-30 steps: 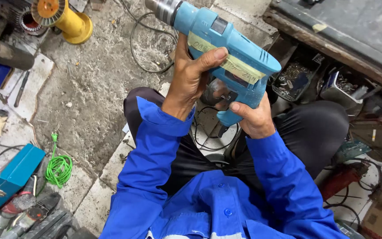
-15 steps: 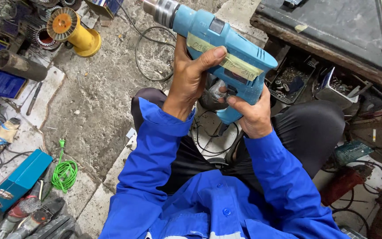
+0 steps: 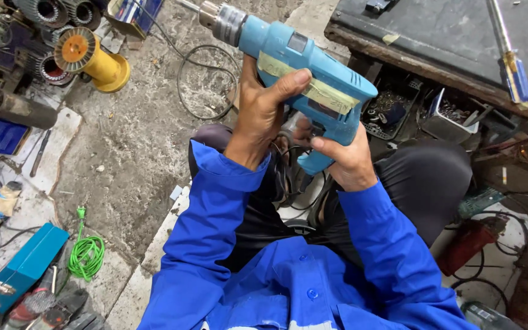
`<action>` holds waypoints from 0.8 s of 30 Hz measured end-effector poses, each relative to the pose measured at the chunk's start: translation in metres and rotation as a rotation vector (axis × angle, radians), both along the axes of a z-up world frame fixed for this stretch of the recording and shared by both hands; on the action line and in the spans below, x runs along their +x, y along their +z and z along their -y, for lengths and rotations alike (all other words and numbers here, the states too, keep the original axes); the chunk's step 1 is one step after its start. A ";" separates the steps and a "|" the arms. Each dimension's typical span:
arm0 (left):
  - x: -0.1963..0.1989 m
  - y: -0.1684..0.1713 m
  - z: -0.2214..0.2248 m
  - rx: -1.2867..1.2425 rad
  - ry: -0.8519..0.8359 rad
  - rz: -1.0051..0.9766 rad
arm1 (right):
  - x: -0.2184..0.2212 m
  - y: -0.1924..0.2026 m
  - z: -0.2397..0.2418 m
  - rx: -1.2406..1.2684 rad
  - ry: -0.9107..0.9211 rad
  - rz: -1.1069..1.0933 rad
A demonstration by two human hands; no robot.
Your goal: Disassembling a blue electric drill by removing screws from its casing using a manual screwdriver
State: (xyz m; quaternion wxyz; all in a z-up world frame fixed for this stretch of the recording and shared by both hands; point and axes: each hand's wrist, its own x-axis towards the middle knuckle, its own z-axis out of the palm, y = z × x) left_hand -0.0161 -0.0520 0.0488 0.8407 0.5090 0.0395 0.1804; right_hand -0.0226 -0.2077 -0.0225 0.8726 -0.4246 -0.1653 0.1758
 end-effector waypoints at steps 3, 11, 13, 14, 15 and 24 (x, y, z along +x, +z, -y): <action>0.006 -0.007 0.006 0.000 -0.043 0.030 | 0.001 0.006 0.003 0.021 0.017 0.033; 0.020 -0.018 0.027 0.003 -0.137 0.053 | 0.006 -0.010 0.025 -0.080 -0.159 0.023; 0.023 -0.015 0.031 0.023 -0.165 0.059 | 0.006 -0.006 0.031 -0.115 -0.171 0.033; 0.024 -0.013 0.033 0.031 -0.170 0.040 | 0.005 -0.004 0.033 -0.088 -0.160 0.050; 0.025 -0.012 0.033 0.040 -0.169 0.022 | 0.006 -0.002 0.033 -0.060 -0.143 0.068; 0.037 -0.018 0.053 0.020 -0.218 0.073 | 0.003 -0.010 0.040 -0.138 -0.533 0.115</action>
